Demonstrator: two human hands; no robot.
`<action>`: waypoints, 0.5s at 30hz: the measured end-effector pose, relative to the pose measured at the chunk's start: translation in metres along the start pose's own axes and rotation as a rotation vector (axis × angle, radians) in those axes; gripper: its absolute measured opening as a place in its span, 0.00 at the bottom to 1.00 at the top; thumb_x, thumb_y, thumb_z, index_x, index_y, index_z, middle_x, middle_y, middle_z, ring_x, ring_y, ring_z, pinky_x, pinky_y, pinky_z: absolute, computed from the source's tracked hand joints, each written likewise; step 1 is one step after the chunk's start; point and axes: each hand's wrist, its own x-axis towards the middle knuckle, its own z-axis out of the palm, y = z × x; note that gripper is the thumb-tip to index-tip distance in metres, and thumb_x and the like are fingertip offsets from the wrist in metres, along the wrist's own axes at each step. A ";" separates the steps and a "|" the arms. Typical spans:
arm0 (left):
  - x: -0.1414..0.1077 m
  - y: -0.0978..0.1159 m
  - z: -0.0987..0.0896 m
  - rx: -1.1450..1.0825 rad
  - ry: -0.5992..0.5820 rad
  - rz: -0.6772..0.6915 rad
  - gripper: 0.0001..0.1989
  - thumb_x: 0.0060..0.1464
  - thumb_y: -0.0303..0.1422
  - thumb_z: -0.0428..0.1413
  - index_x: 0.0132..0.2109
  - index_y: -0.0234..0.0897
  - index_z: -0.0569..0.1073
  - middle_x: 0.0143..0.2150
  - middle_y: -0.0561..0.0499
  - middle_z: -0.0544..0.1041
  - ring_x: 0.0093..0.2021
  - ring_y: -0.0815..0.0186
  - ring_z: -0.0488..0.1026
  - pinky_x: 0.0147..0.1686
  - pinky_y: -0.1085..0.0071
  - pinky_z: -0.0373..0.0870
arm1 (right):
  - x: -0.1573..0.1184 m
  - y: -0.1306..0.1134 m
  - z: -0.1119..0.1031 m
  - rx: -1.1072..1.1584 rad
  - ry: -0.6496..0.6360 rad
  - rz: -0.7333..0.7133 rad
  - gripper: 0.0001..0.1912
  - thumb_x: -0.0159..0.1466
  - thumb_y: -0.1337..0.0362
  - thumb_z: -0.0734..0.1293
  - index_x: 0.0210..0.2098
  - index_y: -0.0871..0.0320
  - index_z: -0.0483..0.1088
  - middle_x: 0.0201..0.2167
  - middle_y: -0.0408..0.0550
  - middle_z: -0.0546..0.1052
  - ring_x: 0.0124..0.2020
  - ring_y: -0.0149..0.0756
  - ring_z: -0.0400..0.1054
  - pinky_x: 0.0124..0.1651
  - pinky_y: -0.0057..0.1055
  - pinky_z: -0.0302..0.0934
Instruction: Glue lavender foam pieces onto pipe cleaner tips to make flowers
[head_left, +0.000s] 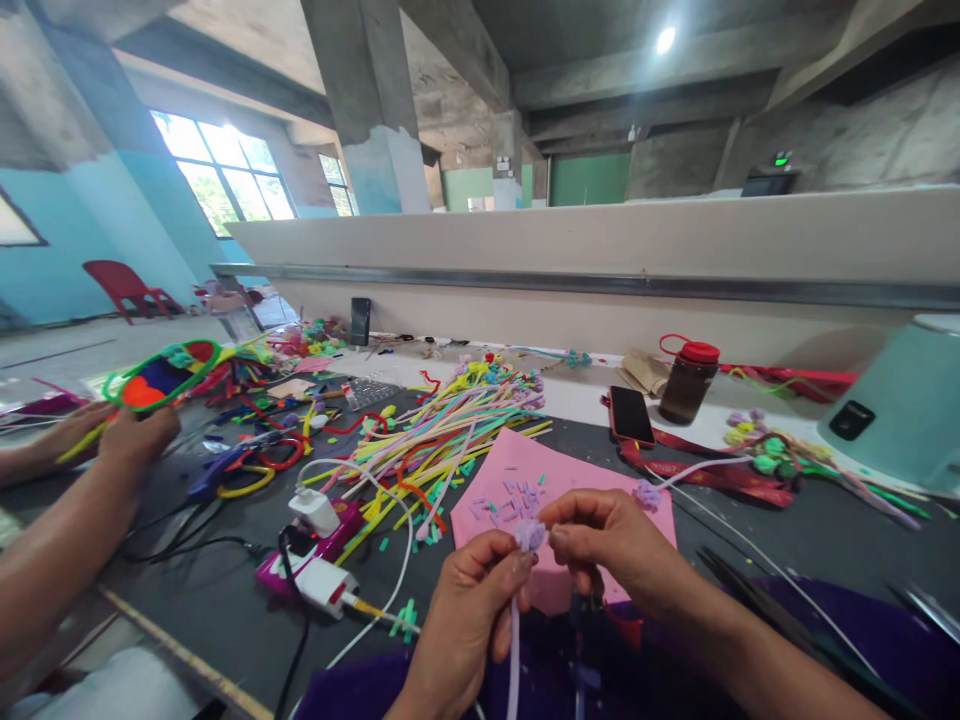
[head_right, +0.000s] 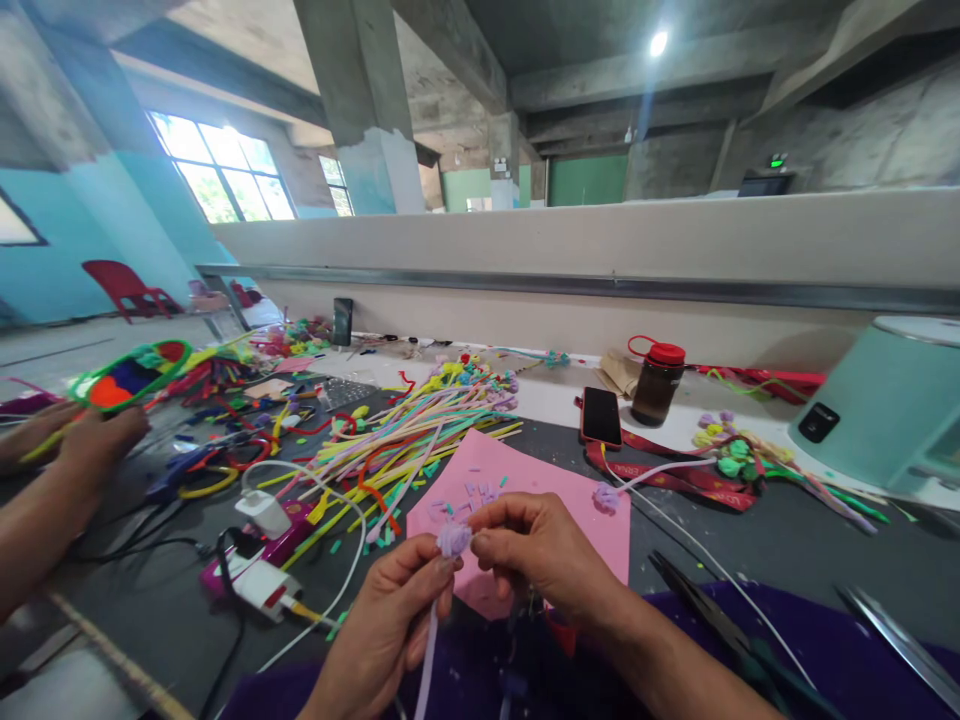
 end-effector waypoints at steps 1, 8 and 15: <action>0.000 0.000 0.000 -0.009 -0.003 -0.001 0.09 0.46 0.35 0.58 0.25 0.34 0.69 0.14 0.59 0.68 0.09 0.82 0.53 0.09 0.85 0.44 | 0.001 -0.001 -0.003 -0.001 -0.001 0.000 0.14 0.52 0.61 0.70 0.35 0.62 0.72 0.19 0.40 0.70 0.14 0.23 0.61 0.15 0.19 0.51; -0.001 0.001 0.000 -0.076 0.011 -0.016 0.10 0.42 0.36 0.61 0.24 0.35 0.70 0.12 0.59 0.67 0.08 0.81 0.52 0.08 0.84 0.44 | 0.005 0.001 -0.013 -0.076 -0.075 0.020 0.11 0.52 0.63 0.68 0.34 0.62 0.72 0.18 0.38 0.67 0.13 0.23 0.59 0.16 0.20 0.52; 0.001 -0.001 -0.002 -0.203 -0.003 -0.016 0.07 0.44 0.32 0.60 0.26 0.35 0.69 0.13 0.59 0.67 0.10 0.80 0.54 0.10 0.84 0.47 | 0.009 0.013 -0.009 -0.519 -0.151 -0.165 0.07 0.55 0.70 0.64 0.29 0.59 0.74 0.23 0.42 0.72 0.23 0.29 0.65 0.27 0.24 0.58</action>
